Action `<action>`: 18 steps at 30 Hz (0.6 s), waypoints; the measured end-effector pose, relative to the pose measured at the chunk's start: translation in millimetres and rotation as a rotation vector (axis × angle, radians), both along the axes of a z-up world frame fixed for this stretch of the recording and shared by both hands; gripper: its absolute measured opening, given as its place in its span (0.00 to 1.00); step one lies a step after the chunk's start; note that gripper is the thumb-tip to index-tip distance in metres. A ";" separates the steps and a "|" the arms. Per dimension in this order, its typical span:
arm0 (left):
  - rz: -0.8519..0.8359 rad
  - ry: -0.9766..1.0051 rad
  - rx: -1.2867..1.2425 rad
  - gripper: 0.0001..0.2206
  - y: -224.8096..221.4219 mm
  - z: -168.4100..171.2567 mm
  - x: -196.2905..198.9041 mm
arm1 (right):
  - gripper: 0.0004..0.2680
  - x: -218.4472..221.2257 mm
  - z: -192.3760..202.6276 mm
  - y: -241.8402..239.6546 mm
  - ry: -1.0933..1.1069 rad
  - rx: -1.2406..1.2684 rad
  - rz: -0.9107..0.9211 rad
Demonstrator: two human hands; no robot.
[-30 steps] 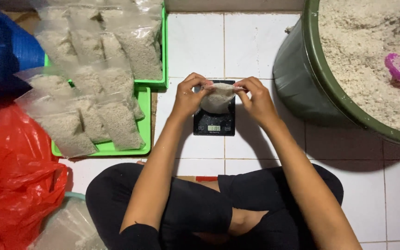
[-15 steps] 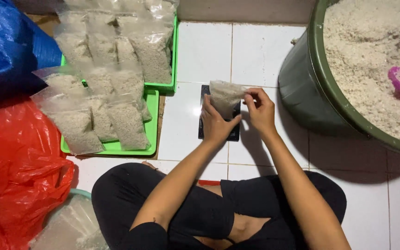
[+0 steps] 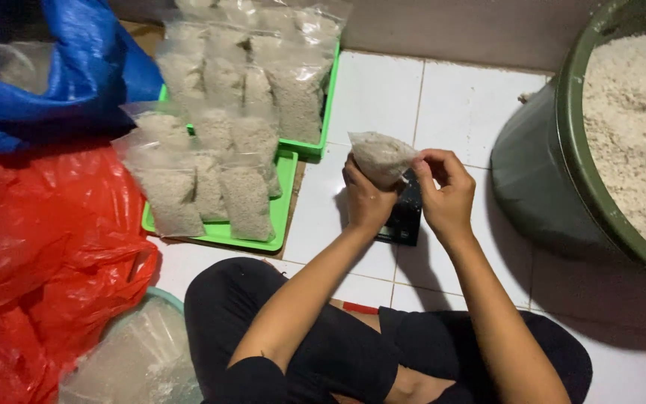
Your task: Filling plastic bags with granular food material, weighing them on a digital scale, and organizing them in trays.
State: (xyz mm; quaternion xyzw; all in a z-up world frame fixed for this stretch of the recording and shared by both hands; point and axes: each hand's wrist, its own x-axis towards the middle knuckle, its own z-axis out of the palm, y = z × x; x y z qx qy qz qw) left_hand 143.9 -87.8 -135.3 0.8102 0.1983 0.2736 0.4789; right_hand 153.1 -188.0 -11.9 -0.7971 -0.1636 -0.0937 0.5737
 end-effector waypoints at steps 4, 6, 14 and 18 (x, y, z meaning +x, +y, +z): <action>0.066 -0.068 -0.016 0.51 49.5 46.5 6.6 | 0.07 -5.7 33.8 11.5 0.002 0.051 0.047; 0.082 -0.055 -0.020 0.52 84.2 67.3 6.9 | 0.08 -14.3 35.1 7.8 0.015 0.052 0.065; 0.123 0.044 0.235 0.47 219.6 125.9 15.9 | 0.09 -70.7 -28.3 -38.4 0.432 -0.212 -0.068; 0.152 0.145 0.359 0.51 308.2 87.5 56.8 | 0.10 -84.7 -63.2 -53.8 0.509 -0.264 -0.158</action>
